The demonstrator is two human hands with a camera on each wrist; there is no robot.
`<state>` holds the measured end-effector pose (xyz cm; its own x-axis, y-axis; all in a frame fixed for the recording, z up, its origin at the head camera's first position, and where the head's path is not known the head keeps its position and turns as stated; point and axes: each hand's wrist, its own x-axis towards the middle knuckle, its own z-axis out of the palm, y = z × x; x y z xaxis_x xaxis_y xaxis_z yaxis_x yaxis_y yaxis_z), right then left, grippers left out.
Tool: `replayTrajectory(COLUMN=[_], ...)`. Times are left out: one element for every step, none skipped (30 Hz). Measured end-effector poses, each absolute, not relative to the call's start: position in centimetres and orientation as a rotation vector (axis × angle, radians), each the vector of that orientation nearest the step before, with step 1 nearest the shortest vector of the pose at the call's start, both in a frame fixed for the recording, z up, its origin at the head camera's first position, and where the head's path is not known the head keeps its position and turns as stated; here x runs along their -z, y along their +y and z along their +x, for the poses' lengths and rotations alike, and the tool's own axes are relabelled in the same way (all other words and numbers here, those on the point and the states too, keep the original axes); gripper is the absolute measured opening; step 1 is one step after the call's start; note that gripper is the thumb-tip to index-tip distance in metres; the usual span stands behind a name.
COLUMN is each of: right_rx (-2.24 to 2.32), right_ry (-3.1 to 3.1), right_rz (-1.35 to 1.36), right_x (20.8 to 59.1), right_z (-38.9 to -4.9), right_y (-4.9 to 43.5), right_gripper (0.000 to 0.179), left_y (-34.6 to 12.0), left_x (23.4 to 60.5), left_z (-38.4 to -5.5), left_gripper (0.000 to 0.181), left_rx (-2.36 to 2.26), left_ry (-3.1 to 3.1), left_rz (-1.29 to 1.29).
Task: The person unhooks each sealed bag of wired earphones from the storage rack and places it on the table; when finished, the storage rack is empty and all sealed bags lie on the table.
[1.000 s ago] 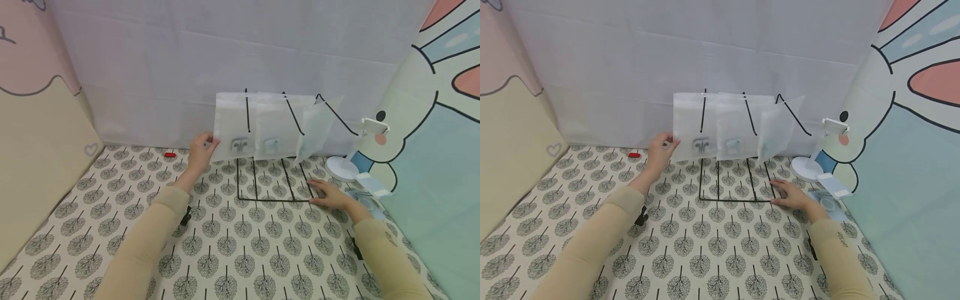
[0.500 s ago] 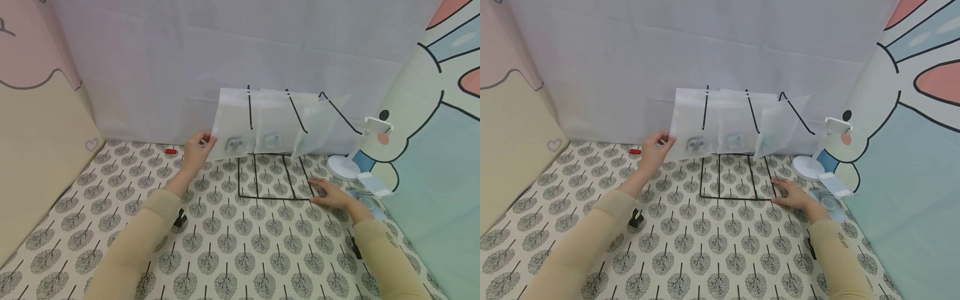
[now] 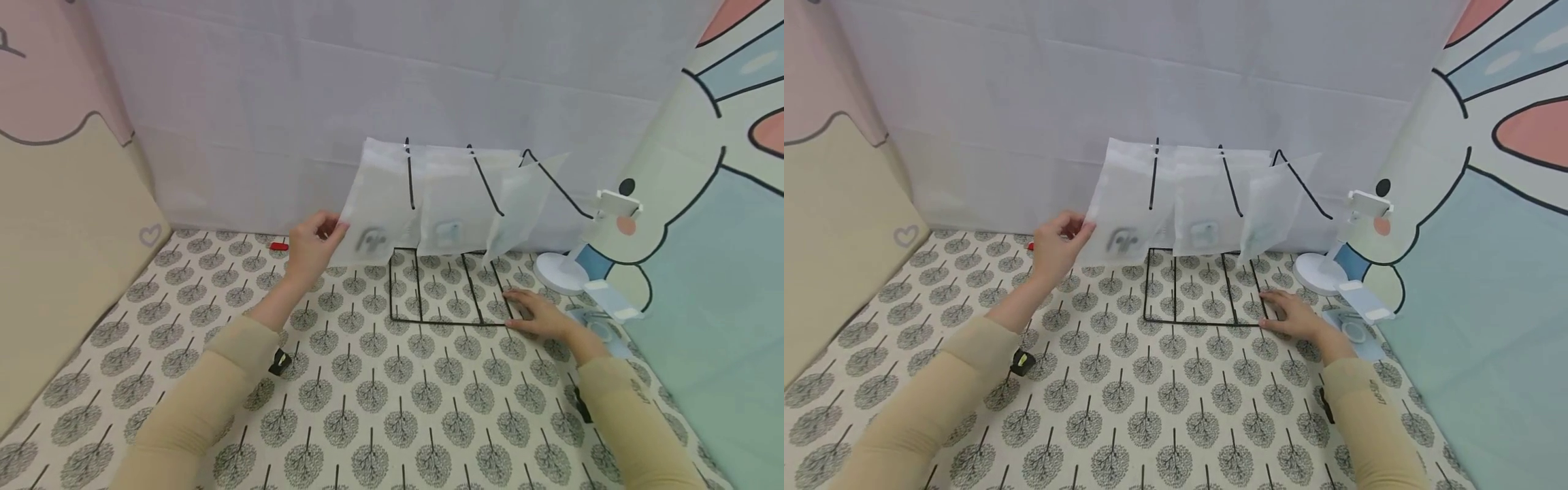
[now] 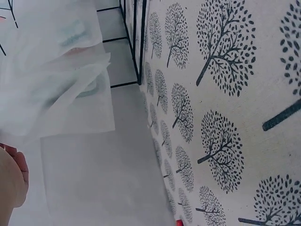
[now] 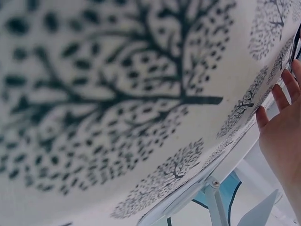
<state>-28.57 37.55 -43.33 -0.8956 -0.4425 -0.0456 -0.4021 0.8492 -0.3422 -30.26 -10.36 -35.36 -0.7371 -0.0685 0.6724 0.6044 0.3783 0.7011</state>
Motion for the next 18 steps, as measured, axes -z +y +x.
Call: replayTrajectory(right_rx=[0.483,0.47,0.465,0.466,0.456,0.462,0.468,0.476,0.481,0.484,0.482,0.489,0.491,0.496,0.501,0.504,0.51,0.515], right_ry=[2.907,2.914,2.915,2.915,2.918,2.916,2.911,2.906,2.901,2.895,2.893,2.889,2.886,2.883,2.88,2.877,2.875,2.872], right_rz=[-0.677,-0.685,-0.691,-0.692,-0.701,-0.702,-0.699,-0.692,-0.686,-0.684,-0.683,-0.673,-0.665,-0.663,-0.66,-0.661,-0.658,-0.654], right_x=[43.4,43.5,43.5,43.6,43.7,43.7,43.7,43.7,43.7,43.7,43.7,43.6,43.6,43.5,43.5,43.5,43.4,43.4], right_z=[-28.6,-28.6,-28.5,-28.5,-28.4,-28.4,-28.4,-28.3,-28.3,-28.3,-28.3,-28.3,-28.3,-28.3,-28.3,-28.3,-28.3,-28.3], right_y=[37.5,37.5,37.5,37.4,37.4,37.4,37.5,37.5,37.5,37.5,37.6,37.6,37.6,37.6,37.6,37.6,37.6,37.6], right_gripper=[0.073,0.073,0.073,0.073,0.073,0.072,0.072,0.072,0.072,0.072,0.072,0.073,0.073,0.073,0.073,0.073,0.073,0.073], left_y=[-10.4,-10.5,-10.6,-10.7,-10.7,-10.8,-10.8,-10.8,-10.9,-10.9,-11.0,-11.1,-11.1,-11.2,-11.3,-11.4,-11.5,-11.6], left_x=[35.2,35.0,34.9,34.7,34.4,34.1,33.9,33.6,33.3,33.0,32.7,32.4,32.1,31.8,31.5,31.2,30.9,30.6], left_z=[-30.0,-29.8,-29.6,-29.4,-29.2,-29.0,-28.8,-28.6,-28.3,-28.1,-27.9,-27.7,-27.5,-27.2,-27.0,-26.7,-26.5,-26.2], left_gripper=[0.017,0.018,0.018,0.019,0.019,0.019,0.018,0.018,0.018,0.017,0.017,0.017,0.018,0.018,0.018,0.018,0.018,0.018], left_rx=[1.395,1.387,1.379,1.379,1.366,1.358,1.349,1.339,1.335,1.329,1.319,1.315,1.305,1.293,1.277,1.262,1.241,1.217], left_ry=[-2.019,-2.021,-2.029,-2.032,-2.03,-2.029,-2.025,-2.023,-2.021,-2.021,-2.023,-2.031,-2.044,-2.059,-2.074,-2.092,-2.108,-2.125], left_rz=[-0.458,-0.456,-0.45,-0.453,-0.461,-0.466,-0.472,-0.479,-0.485,-0.491,-0.493,-0.49,-0.486,-0.483,-0.482,-0.483,-0.48,-0.475])
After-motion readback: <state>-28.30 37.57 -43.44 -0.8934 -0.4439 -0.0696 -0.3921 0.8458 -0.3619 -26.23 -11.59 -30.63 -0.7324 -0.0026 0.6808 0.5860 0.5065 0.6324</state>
